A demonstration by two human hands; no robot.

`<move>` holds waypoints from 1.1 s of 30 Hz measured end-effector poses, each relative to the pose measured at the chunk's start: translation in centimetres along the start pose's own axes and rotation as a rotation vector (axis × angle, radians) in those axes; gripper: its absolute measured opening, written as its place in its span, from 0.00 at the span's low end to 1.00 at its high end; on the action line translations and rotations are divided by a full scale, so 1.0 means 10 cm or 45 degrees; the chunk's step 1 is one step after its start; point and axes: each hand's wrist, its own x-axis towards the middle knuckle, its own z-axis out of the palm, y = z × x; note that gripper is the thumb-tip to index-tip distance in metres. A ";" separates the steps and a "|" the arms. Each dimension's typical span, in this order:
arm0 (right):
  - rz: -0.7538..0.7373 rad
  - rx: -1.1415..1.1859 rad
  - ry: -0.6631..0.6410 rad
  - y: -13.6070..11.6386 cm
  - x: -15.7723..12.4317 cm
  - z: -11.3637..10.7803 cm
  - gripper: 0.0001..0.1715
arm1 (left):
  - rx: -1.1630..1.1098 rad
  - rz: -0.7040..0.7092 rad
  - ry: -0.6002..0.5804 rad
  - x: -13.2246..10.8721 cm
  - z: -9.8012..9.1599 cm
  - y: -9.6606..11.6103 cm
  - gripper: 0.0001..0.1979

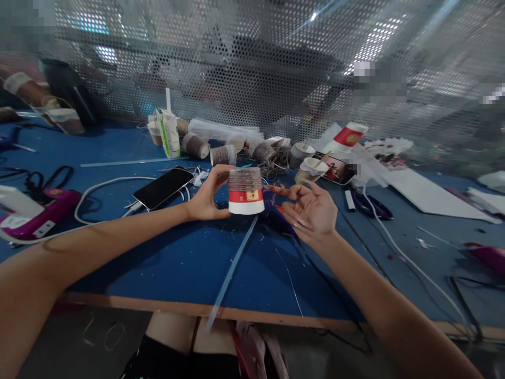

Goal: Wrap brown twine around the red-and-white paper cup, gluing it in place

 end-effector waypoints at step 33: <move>-0.803 -0.486 0.454 0.06 0.07 -0.08 0.31 | 1.175 -0.173 -0.026 -0.03 0.06 0.25 0.32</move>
